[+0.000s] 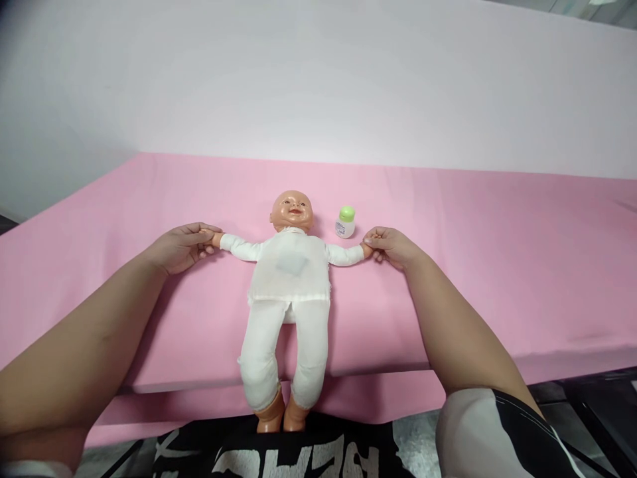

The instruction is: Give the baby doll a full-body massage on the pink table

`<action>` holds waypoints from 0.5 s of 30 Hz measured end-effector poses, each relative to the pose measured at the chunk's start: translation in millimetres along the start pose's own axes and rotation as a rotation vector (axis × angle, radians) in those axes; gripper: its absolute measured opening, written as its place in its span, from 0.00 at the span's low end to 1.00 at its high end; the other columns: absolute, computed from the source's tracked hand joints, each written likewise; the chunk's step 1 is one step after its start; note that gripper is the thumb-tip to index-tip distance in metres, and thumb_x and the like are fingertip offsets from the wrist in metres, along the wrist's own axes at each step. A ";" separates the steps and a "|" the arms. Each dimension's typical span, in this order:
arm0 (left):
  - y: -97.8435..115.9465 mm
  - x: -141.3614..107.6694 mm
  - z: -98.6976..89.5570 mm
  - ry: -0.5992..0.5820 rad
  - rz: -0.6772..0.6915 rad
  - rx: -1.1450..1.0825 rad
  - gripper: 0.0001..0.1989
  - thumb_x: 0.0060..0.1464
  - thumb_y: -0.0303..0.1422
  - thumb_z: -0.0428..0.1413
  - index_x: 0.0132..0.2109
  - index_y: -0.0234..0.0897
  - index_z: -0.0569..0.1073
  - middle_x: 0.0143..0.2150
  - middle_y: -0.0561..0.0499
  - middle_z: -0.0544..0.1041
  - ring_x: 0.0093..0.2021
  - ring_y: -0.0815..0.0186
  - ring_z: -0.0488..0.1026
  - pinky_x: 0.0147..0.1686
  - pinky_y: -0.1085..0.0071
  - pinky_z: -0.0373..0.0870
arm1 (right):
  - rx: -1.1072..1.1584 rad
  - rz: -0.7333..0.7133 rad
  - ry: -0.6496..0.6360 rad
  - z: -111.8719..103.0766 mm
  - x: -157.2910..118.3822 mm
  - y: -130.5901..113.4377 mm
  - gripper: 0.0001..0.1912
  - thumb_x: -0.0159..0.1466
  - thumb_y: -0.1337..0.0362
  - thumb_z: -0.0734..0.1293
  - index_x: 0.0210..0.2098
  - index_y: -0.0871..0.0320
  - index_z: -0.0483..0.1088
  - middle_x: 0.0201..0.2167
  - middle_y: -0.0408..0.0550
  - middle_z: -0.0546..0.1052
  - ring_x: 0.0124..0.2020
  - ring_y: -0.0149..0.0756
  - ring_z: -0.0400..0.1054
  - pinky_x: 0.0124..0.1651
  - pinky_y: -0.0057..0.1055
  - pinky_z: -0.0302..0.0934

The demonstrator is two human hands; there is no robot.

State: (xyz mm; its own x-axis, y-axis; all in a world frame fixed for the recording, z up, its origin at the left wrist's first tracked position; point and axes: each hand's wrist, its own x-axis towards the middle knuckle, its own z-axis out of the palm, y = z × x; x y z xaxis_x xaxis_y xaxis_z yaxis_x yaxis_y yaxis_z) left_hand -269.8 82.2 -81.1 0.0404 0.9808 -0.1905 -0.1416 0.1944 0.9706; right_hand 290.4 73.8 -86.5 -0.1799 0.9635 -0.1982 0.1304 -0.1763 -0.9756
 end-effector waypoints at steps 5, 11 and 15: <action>0.4 4.0 -1.1 0.014 -0.012 0.117 0.06 0.60 0.33 0.67 0.39 0.33 0.85 0.33 0.43 0.84 0.24 0.67 0.76 0.23 0.74 0.77 | -0.049 0.013 0.042 8.0 0.3 -1.6 0.22 0.63 0.47 0.82 0.32 0.55 0.74 0.20 0.42 0.74 0.17 0.28 0.60 0.18 0.27 0.57; -3.3 7.3 -7.7 -0.027 -0.013 0.022 0.08 0.62 0.28 0.63 0.45 0.27 0.84 0.35 0.36 0.86 0.28 0.59 0.83 0.30 0.67 0.85 | -0.039 0.026 0.101 8.6 3.7 -0.1 0.22 0.74 0.46 0.72 0.34 0.58 0.78 0.21 0.46 0.75 0.17 0.28 0.61 0.19 0.27 0.60; -2.7 4.9 -9.2 -0.045 -0.015 -0.015 0.14 0.57 0.22 0.66 0.51 0.25 0.83 0.42 0.32 0.87 0.35 0.53 0.88 0.39 0.63 0.90 | 0.081 0.035 0.033 1.5 0.7 -0.9 0.11 0.69 0.59 0.79 0.45 0.59 0.81 0.32 0.50 0.82 0.25 0.30 0.71 0.28 0.28 0.70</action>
State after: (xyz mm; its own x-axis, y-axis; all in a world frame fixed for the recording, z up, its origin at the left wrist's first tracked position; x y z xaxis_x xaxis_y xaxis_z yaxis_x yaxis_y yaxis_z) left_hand -278.3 86.6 -86.1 0.0865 0.9763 -0.1982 -0.1553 0.2097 0.9653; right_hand 288.7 74.4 -86.0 -0.1443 0.9624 -0.2303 0.0566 -0.2243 -0.9729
